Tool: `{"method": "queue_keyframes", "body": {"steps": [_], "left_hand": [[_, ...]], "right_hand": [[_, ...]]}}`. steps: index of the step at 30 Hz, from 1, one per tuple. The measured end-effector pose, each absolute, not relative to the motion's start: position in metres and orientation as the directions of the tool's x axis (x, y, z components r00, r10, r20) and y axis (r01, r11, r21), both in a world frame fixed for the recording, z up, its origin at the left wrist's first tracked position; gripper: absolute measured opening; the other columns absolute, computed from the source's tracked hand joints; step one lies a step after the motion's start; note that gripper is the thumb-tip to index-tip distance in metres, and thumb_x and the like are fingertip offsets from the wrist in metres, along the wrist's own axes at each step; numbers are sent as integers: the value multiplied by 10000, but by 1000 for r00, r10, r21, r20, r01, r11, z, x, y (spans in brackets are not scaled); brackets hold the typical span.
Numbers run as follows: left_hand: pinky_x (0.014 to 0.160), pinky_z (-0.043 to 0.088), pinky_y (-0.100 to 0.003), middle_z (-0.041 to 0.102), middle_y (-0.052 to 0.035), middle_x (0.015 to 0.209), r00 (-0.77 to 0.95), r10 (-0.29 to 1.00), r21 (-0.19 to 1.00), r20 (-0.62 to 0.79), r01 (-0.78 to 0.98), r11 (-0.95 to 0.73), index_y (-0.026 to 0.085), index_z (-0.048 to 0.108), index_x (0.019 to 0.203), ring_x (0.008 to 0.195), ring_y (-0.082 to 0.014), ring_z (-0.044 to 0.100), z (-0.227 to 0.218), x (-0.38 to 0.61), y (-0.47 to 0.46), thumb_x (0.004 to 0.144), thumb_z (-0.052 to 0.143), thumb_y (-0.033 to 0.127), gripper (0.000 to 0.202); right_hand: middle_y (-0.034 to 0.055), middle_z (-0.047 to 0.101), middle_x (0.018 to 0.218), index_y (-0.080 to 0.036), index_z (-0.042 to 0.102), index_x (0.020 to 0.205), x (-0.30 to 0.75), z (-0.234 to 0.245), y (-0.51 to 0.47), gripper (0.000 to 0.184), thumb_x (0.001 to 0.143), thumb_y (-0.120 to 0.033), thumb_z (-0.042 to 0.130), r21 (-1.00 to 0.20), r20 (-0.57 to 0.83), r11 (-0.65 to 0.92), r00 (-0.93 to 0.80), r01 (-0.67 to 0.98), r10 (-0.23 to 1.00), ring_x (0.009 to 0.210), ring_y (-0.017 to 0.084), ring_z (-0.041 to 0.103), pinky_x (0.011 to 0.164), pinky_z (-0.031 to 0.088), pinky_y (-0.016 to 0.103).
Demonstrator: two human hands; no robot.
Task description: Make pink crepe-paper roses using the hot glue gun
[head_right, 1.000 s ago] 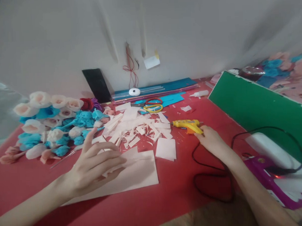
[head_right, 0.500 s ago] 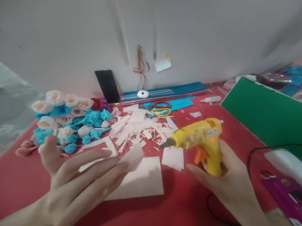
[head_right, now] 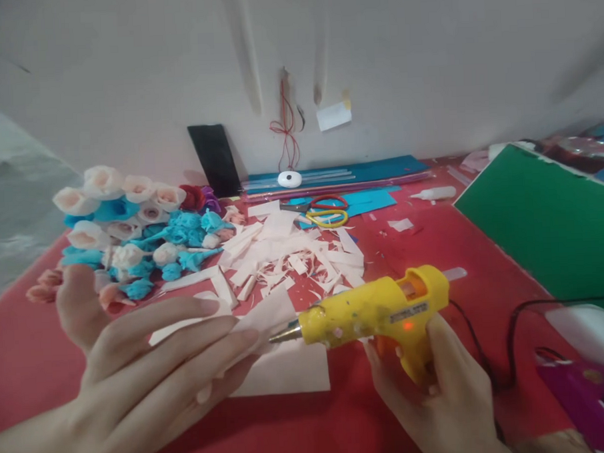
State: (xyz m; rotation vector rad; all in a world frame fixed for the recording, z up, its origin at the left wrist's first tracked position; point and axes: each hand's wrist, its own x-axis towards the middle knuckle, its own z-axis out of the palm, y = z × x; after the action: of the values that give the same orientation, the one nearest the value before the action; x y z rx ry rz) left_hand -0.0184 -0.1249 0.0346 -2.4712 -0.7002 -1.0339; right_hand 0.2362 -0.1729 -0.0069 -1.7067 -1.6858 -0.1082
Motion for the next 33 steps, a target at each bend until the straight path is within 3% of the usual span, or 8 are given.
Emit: {"method": "queue_keyframes", "body": {"steps": [4, 11, 17, 20, 26, 30, 33], "left_hand": [[867, 478, -328, 684, 34, 816, 587, 344, -86, 733, 581, -809, 181, 648, 870, 864, -154, 579, 42, -14, -123, 729, 632, 144, 147], [955, 412, -338, 675, 42, 747, 528, 435, 12, 729, 626, -780, 185, 635, 796, 834, -134, 561, 45, -6, -124, 712, 653, 129, 102], [1067, 196, -556, 680, 38, 738, 513, 460, 32, 725, 641, -767, 205, 631, 791, 838, -165, 562, 45, -6, -123, 711, 664, 165, 95], [1071, 151, -578, 674, 39, 725, 528, 444, 16, 724, 631, -775, 206, 630, 793, 827, -167, 562, 44, -8, -122, 705, 671, 175, 102], [1023, 348, -451, 672, 42, 812, 575, 426, -30, 698, 619, -785, 232, 628, 867, 897, -168, 559, 38, -14, -123, 717, 662, 230, 154], [1051, 312, -476, 667, 30, 881, 614, 405, -69, 678, 601, -797, 222, 599, 992, 923, -168, 563, 35, -19, -125, 773, 589, 214, 219], [1027, 358, -472, 667, 19, 920, 635, 375, -87, 675, 573, -815, 205, 601, 997, 932, -174, 569, 36, -20, -125, 783, 557, 186, 220]], "right_hand": [[-46, 416, 490, -209, 371, 668, 237, -10, -175, 307, 721, -432, 576, -449, 527, 106, 167, 887, 833, 339, 72, 405, 288, 348, 176], [-36, 429, 498, -213, 370, 647, 236, -10, -175, 292, 735, -419, 557, -438, 543, 105, 170, 893, 823, 360, 79, 426, 305, 348, 179], [-29, 430, 519, -219, 359, 655, 233, -3, -176, 281, 743, -419, 536, -404, 506, 16, 208, 915, 837, 390, 90, 422, 334, 340, 196], [-11, 452, 557, -223, 359, 666, 235, -2, -177, 255, 746, -386, 538, -408, 495, 3, 219, 913, 841, 429, 110, 453, 362, 365, 215], [-6, 455, 571, -228, 357, 686, 242, -9, -180, 252, 730, -357, 569, -412, 477, 81, 139, 908, 868, 441, 126, 471, 368, 375, 231], [-31, 388, 515, -230, 322, 642, 235, -5, -179, 291, 735, -408, 532, -375, 502, 15, 190, 927, 844, 387, 102, 401, 340, 330, 223], [-32, 385, 508, -229, 308, 627, 230, 0, -178, 329, 713, -454, 532, -401, 476, -60, 263, 914, 839, 363, 94, 391, 317, 327, 218]]}}
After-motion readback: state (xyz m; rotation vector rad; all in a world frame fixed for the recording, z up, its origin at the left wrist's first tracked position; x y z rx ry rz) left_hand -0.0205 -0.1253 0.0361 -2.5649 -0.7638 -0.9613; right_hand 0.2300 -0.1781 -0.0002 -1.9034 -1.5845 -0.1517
